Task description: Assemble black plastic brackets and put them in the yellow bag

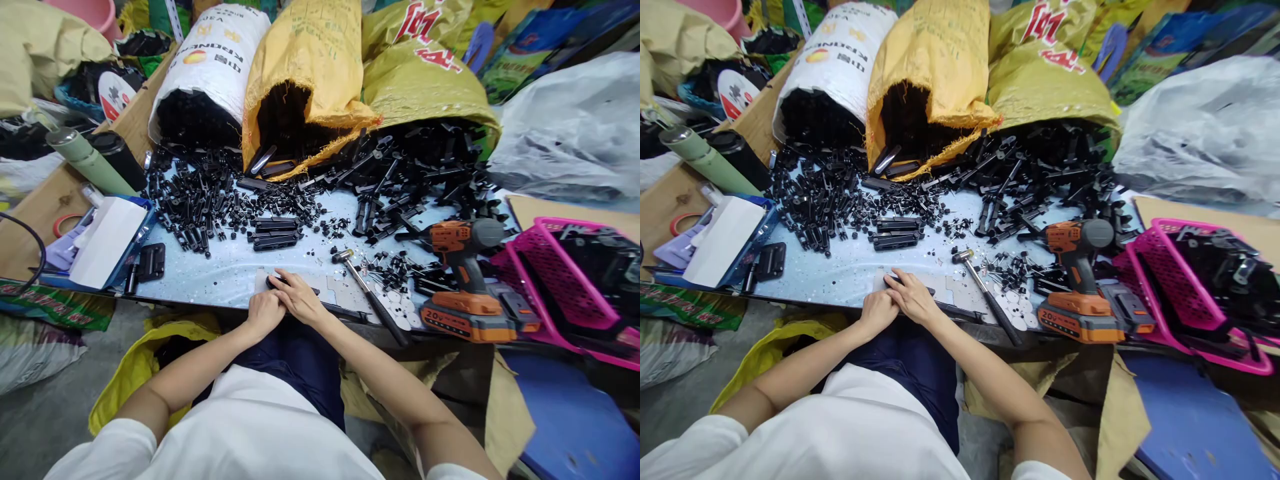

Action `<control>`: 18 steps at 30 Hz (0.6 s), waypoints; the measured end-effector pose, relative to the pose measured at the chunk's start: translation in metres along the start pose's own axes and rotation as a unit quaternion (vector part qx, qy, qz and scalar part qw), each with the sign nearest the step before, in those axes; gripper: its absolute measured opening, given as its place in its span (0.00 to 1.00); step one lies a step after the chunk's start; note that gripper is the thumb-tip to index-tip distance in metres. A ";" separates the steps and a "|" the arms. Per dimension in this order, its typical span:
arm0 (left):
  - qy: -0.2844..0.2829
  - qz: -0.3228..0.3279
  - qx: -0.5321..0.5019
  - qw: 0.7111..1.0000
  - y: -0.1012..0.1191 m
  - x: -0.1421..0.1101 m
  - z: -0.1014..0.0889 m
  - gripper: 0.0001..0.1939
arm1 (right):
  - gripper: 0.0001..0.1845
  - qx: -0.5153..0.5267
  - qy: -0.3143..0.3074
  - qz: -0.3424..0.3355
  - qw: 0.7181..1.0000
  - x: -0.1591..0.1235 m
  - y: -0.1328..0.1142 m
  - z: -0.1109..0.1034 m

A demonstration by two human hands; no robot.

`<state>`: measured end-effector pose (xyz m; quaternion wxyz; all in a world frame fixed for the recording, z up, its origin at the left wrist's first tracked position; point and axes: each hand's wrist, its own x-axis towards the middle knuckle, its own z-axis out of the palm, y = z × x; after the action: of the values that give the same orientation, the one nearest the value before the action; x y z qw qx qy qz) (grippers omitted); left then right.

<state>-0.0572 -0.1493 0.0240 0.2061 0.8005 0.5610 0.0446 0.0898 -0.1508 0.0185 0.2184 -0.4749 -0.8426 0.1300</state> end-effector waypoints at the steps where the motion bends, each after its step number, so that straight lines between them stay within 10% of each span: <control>1: 0.028 0.060 0.014 0.998 -0.006 0.002 0.000 0.16 | 0.25 -0.018 0.019 -0.008 1.000 -0.011 0.002 -0.006; 7: 0.076 0.440 0.133 0.885 -0.017 0.040 -0.008 0.23 | 0.31 -0.259 0.102 0.117 0.953 -0.088 0.042 -0.036; 18: 0.085 0.390 0.055 0.915 -0.013 0.023 -0.057 0.31 | 0.33 -0.158 0.058 -0.119 0.978 -0.059 0.020 -0.097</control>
<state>-0.0775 -0.1086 0.0675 0.0799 0.9591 0.2206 0.1584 0.1793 -0.1901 0.0795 0.2029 -0.4062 -0.8890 -0.0600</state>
